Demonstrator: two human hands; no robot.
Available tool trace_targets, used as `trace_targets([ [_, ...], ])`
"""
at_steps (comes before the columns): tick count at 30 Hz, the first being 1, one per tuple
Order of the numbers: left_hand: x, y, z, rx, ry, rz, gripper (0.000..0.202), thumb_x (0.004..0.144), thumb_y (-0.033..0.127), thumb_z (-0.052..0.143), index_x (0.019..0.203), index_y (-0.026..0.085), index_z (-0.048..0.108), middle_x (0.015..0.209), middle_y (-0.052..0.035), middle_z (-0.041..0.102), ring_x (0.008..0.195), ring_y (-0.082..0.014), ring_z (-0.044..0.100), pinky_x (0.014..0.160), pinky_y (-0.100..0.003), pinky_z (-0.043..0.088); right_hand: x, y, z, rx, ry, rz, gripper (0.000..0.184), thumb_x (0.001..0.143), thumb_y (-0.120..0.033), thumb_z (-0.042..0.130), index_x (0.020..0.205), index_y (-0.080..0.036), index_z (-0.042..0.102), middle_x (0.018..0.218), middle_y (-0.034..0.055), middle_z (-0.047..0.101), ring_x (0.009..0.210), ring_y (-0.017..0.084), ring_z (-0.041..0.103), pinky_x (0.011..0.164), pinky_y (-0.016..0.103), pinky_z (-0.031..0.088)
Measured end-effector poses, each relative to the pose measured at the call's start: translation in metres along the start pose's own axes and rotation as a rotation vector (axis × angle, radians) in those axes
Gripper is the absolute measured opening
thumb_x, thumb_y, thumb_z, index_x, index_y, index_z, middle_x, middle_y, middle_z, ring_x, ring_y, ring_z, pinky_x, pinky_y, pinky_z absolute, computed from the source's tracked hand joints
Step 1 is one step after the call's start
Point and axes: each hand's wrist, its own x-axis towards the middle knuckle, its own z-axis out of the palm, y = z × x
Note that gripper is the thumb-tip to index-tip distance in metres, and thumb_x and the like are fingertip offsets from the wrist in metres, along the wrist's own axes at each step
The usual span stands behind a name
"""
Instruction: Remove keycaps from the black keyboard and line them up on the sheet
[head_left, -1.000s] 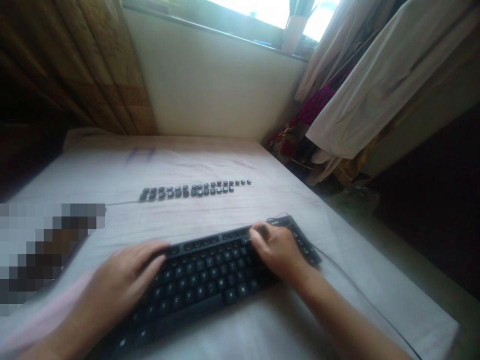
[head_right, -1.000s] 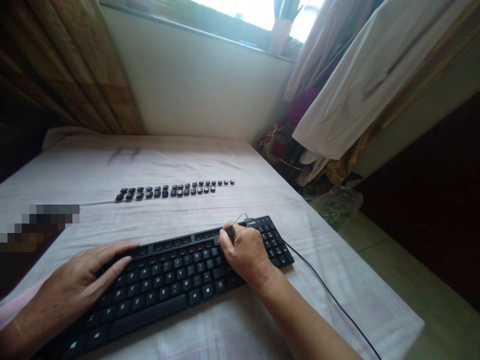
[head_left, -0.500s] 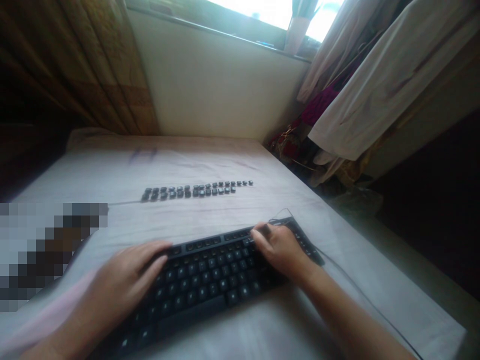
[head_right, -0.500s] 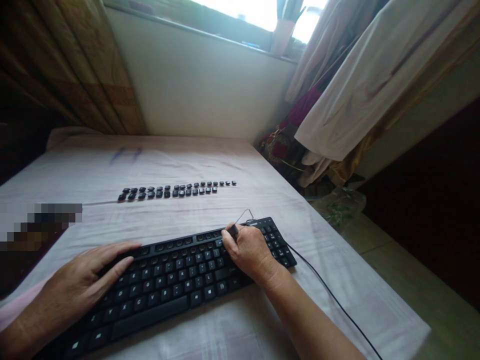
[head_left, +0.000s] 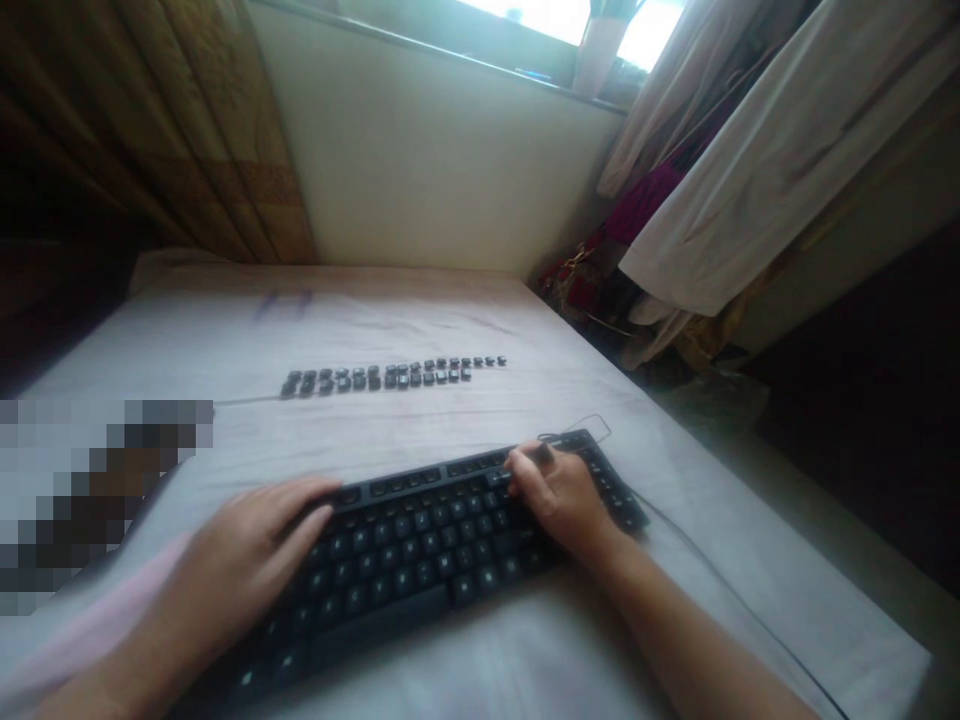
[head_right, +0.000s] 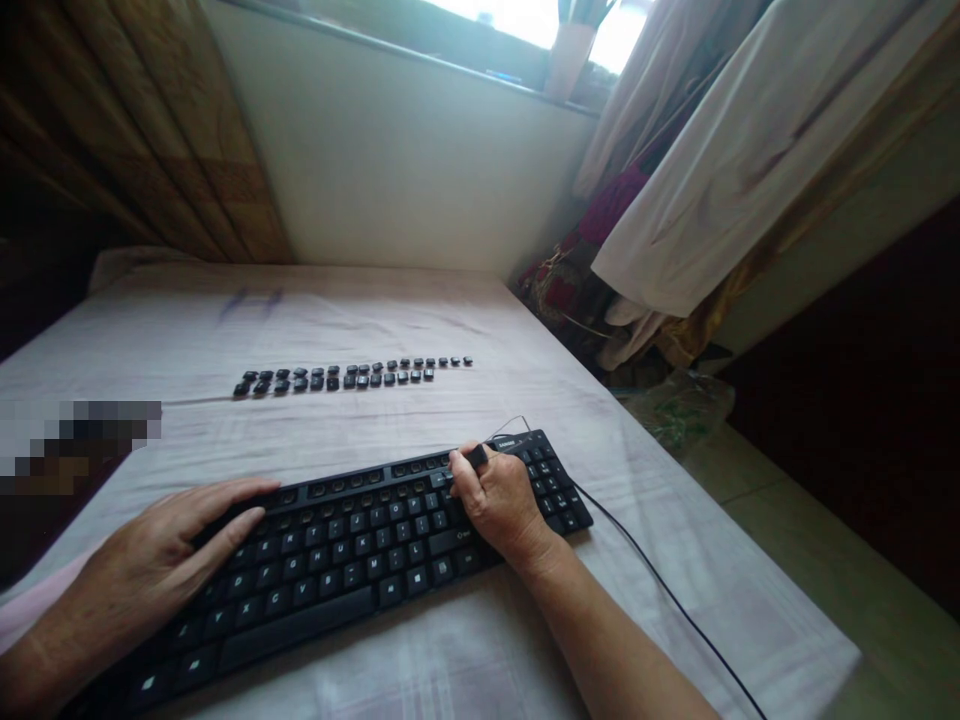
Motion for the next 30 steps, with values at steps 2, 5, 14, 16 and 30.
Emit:
trace_targets([
  [2,0.000,0.001,-0.001,0.001,-0.003,-0.003,0.041,0.087,0.057,0.042,0.105,0.030,0.067,0.103,-0.0005,0.075,0.093,-0.0234,0.070,0.083,-0.034,0.055,-0.001,0.001,0.001,0.005,0.009,-0.001,0.033,0.090,-0.032,0.040,0.067,-0.020,0.060,0.053,-0.0004,0.065,0.053,0.015,0.065,0.058,0.025,0.048],
  [5,0.001,0.003,-0.001,-0.001,0.001,-0.006,0.042,0.087,0.057,0.041,0.104,0.029,0.068,0.101,-0.0003,0.075,0.092,-0.0236,0.070,0.082,-0.034,0.055,-0.002,0.001,0.001,0.014,0.015,0.002,0.033,0.090,-0.033,0.040,0.067,-0.020,0.060,0.053,-0.0006,0.065,0.053,0.015,0.064,0.058,0.024,0.048],
  [14,0.003,0.002,-0.001,0.000,-0.006,-0.006,0.042,0.087,0.057,0.041,0.104,0.029,0.068,0.101,-0.0001,0.075,0.091,-0.0235,0.071,0.081,-0.035,0.056,-0.001,0.001,0.001,0.046,0.001,0.045,0.031,0.090,-0.033,0.041,0.069,-0.020,0.060,0.053,-0.0001,0.065,0.049,0.015,0.063,0.054,0.023,0.047],
  [16,0.002,0.002,-0.001,0.002,-0.011,-0.007,0.042,0.087,0.057,0.041,0.104,0.030,0.068,0.101,0.0001,0.075,0.092,-0.0235,0.070,0.081,-0.034,0.056,-0.001,0.001,0.001,0.066,0.004,0.056,0.031,0.089,-0.033,0.041,0.069,-0.020,0.060,0.052,-0.0001,0.065,0.048,0.015,0.062,0.053,0.023,0.047],
  [30,0.002,-0.002,0.001,0.007,0.057,0.074,0.036,0.088,0.052,0.045,0.104,0.030,0.068,0.099,0.0010,0.076,0.087,-0.0225,0.072,0.077,-0.033,0.057,0.003,0.009,0.000,0.334,0.101,0.194,0.037,0.089,-0.045,0.045,0.070,-0.018,0.060,0.048,-0.0011,0.061,0.040,0.012,0.056,0.046,0.022,0.046],
])
